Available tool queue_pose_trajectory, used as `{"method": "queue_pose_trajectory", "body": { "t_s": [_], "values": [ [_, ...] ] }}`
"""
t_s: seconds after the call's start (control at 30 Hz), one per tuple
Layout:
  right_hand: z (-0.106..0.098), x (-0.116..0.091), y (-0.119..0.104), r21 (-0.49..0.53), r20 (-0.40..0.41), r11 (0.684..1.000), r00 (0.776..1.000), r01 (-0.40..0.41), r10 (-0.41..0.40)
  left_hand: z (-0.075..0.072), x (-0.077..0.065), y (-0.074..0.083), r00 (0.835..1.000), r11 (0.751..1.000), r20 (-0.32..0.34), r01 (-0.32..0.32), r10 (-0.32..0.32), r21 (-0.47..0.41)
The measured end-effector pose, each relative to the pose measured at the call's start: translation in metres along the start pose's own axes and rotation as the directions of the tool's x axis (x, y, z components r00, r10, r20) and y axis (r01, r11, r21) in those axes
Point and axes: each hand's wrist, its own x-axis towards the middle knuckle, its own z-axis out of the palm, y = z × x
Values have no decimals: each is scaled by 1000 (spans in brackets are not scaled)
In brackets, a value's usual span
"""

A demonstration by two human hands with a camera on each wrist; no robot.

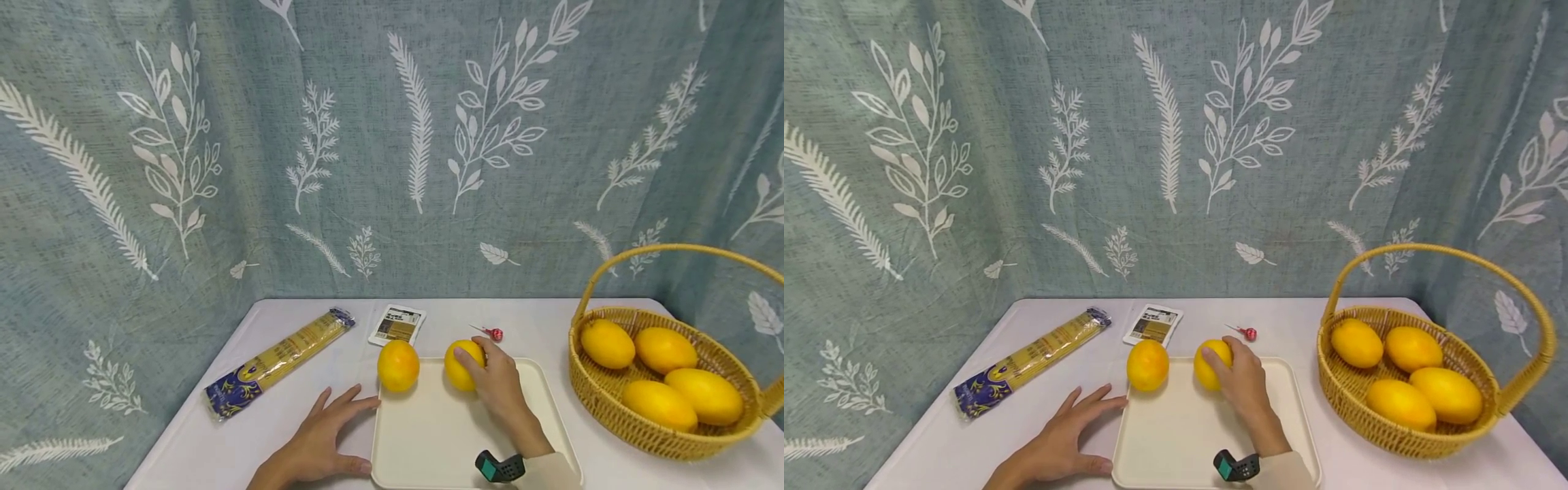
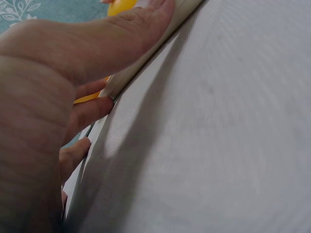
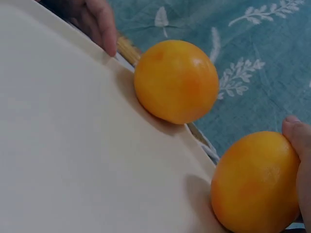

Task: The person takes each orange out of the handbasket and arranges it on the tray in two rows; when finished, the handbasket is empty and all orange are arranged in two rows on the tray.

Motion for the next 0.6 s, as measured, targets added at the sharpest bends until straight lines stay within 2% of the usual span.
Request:
{"method": "queue_pose_trajectory", "body": {
  "t_s": [0.3, 0.6],
  "values": [
    [2, -1, 0, 6, 36, 998, 998, -56, 56, 1, -1, 0, 1000, 1000, 4, 4, -4, 2],
    [-7, 3, -1, 14, 54, 1000, 998, -23, 22, 0, 0, 0, 1000, 1000, 2, -4, 4, 18]
  ]
}}
